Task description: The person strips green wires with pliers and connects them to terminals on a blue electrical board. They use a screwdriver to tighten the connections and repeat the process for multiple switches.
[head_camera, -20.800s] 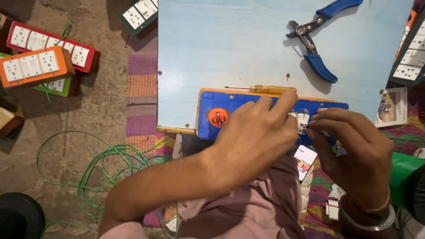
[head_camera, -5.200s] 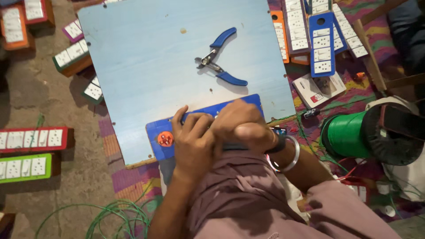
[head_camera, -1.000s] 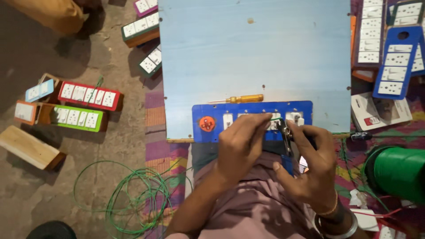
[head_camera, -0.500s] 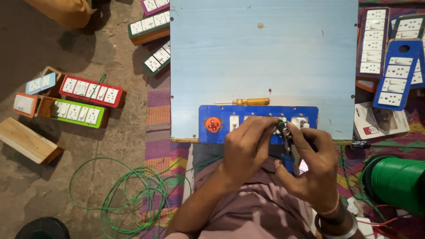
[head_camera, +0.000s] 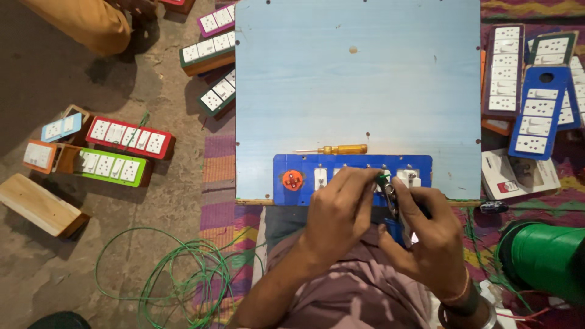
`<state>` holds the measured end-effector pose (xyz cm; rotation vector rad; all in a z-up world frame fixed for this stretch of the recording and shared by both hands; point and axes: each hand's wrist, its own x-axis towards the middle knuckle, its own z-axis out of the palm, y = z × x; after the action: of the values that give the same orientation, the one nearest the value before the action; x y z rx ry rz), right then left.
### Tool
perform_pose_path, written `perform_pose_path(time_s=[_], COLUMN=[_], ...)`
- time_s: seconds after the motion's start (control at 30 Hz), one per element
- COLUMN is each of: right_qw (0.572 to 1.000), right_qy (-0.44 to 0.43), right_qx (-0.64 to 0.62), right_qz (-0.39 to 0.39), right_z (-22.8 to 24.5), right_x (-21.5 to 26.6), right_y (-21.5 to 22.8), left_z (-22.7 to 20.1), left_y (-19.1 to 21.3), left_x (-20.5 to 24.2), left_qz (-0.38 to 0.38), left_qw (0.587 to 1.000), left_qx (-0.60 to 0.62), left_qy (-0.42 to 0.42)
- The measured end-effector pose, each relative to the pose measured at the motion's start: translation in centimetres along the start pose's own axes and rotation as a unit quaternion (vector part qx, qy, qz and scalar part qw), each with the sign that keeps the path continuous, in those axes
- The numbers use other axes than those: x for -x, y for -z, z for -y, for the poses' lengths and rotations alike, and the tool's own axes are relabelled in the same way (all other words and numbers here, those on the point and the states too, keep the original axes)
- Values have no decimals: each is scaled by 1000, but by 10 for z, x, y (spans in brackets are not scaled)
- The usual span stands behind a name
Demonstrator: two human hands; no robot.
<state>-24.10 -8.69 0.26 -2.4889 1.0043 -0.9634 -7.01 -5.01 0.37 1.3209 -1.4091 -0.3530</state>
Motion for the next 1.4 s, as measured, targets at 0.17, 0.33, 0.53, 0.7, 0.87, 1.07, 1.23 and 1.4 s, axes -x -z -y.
perform_pose_path(time_s=[0.17, 0.33, 0.53, 0.7, 0.87, 1.07, 1.23, 1.4], right_qw=[1000, 997, 995, 997, 999, 999, 998, 995], right_qy=[-15, -14, -39, -25, -28, -9, -27, -23], right_qx=[-17, -71, -91, -75, -40, -37, -54, -90], right_qz=[10, 4, 17, 5, -15, -8, 14, 26], right_z=[1, -2, -5, -2, 1, -3, -8, -9], right_x=[-4, -5, -3, -4, -3, -3, -4, -4], right_y=[4, 3, 2, 3, 3, 3, 5, 10], left_z=[3, 7, 11, 12, 10, 9, 10, 11], left_y=[-5, -7, -9, -10, -9, -7, -7, -7], left_x=[-1, 2, 3, 5, 4, 3, 3, 4], left_qz=[5, 10, 1, 4, -13, -3, -5, 12], left_qw=[998, 997, 997, 997, 997, 997, 997, 997], left_qx=[51, 75, 76, 77, 82, 76, 75, 79], left_qy=[31, 26, 5, 18, 5, 10, -7, 9])
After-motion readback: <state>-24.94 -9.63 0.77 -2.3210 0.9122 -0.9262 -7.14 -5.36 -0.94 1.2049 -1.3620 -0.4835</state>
